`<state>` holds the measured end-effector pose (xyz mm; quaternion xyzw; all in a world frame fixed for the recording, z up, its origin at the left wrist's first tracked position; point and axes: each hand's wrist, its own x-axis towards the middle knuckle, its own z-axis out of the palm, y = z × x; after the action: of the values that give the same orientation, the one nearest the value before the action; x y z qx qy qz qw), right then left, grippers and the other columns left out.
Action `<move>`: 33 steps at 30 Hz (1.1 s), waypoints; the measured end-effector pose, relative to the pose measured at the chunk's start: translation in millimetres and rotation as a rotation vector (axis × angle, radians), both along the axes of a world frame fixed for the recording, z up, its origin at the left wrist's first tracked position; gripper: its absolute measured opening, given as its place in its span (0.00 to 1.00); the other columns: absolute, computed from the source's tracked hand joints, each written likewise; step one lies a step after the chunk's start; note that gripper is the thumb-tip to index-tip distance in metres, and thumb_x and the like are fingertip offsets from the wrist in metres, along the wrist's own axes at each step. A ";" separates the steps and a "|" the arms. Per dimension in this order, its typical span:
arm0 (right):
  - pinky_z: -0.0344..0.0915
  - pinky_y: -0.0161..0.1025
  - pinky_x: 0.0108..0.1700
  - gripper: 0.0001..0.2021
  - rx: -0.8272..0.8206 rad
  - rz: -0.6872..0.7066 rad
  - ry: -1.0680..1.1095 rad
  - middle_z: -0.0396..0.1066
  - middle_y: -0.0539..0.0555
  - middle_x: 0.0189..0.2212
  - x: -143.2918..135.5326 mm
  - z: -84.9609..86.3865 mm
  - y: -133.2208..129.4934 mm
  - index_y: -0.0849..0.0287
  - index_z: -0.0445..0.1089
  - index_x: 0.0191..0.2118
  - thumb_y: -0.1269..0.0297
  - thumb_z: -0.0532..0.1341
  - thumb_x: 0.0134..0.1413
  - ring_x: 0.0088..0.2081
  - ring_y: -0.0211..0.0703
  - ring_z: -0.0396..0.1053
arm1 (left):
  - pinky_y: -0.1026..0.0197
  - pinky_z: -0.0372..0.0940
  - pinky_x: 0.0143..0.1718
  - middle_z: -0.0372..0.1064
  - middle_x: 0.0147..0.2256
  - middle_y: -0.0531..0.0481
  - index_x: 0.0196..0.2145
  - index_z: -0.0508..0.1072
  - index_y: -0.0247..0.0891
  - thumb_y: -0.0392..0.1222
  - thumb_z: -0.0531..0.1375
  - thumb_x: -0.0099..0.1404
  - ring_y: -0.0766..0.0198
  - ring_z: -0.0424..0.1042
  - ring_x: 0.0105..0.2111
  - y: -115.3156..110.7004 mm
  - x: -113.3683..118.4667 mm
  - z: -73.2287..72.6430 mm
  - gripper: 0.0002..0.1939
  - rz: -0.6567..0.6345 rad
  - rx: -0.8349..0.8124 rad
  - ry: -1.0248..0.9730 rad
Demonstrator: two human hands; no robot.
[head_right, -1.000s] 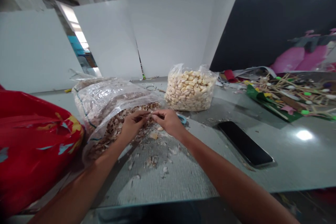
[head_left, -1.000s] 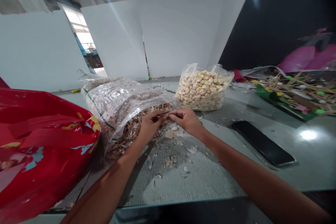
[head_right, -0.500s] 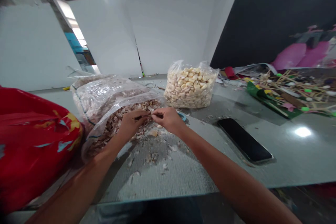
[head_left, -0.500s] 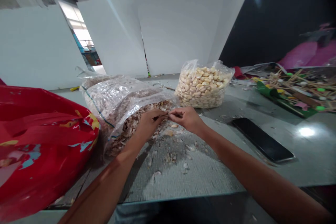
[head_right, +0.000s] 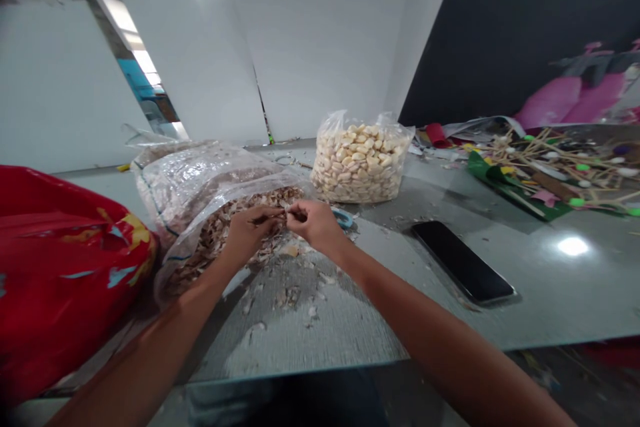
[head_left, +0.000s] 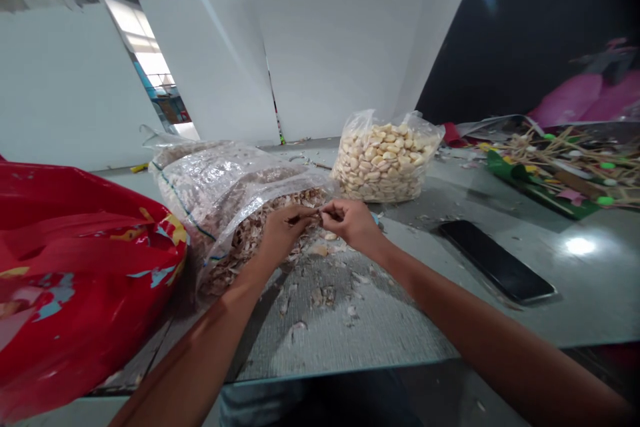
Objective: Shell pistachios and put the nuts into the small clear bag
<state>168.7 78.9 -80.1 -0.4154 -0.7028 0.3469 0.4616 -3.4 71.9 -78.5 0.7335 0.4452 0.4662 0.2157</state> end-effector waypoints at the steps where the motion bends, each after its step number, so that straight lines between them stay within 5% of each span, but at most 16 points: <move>1: 0.57 0.30 0.24 0.09 -0.033 0.027 0.058 0.69 0.51 0.21 -0.4 0.7 0.1 0.62 0.70 0.30 0.62 0.57 0.44 0.22 0.34 0.63 | 0.62 0.65 0.36 0.76 0.33 0.49 0.36 0.79 0.40 0.41 0.61 0.57 0.63 0.72 0.32 -0.1 0.7 -0.5 0.10 0.013 -0.018 -0.034; 5: 0.61 0.30 0.25 0.09 -0.166 0.098 0.233 0.70 0.50 0.21 -1.4 4.3 -0.5 0.62 0.68 0.29 0.61 0.59 0.43 0.22 0.35 0.66 | 0.66 0.62 0.27 0.75 0.29 0.50 0.35 0.79 0.38 0.42 0.63 0.55 0.68 0.67 0.24 -1.5 4.4 -2.0 0.10 0.006 -0.080 -0.192; 11: 0.67 0.33 0.27 0.09 -0.222 0.084 0.346 0.68 0.49 0.20 4.6 5.5 5.0 0.62 0.66 0.29 0.60 0.60 0.44 0.21 0.35 0.67 | 0.65 0.65 0.28 0.74 0.29 0.51 0.35 0.77 0.37 0.43 0.63 0.55 0.67 0.69 0.27 -3.6 7.3 1.3 0.10 -0.021 -0.096 -0.370; 17: 0.65 0.32 0.26 0.10 -0.121 0.049 0.254 0.68 0.49 0.21 9.5 8.4 5.2 0.62 0.68 0.31 0.60 0.61 0.46 0.22 0.35 0.67 | 0.65 0.65 0.29 0.74 0.30 0.50 0.33 0.76 0.37 0.43 0.66 0.53 0.66 0.70 0.27 -3.6 2.0 0.9 0.10 0.076 0.058 -0.167; 24: 0.63 0.33 0.28 0.14 -0.126 0.169 0.176 0.70 0.51 0.23 5.4 11.0 -5.7 0.63 0.75 0.33 0.57 0.61 0.48 0.24 0.36 0.66 | 0.60 0.66 0.42 0.75 0.36 0.48 0.33 0.76 0.39 0.40 0.62 0.59 0.63 0.73 0.38 -3.0 -3.8 0.7 0.04 0.025 0.407 0.090; 33: 0.60 0.31 0.27 0.13 -0.078 0.152 0.131 0.71 0.51 0.23 7.1 14.4 -7.6 0.63 0.76 0.34 0.59 0.61 0.49 0.24 0.35 0.65 | 0.62 0.66 0.41 0.75 0.38 0.47 0.34 0.76 0.39 0.38 0.60 0.62 0.65 0.73 0.39 -3.0 -7.6 0.9 0.04 -0.011 0.478 0.170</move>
<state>175.8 71.2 -65.7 -0.3548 -0.6866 0.4346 0.4625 -11.1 68.9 -77.6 0.8025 0.3348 0.4938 0.0004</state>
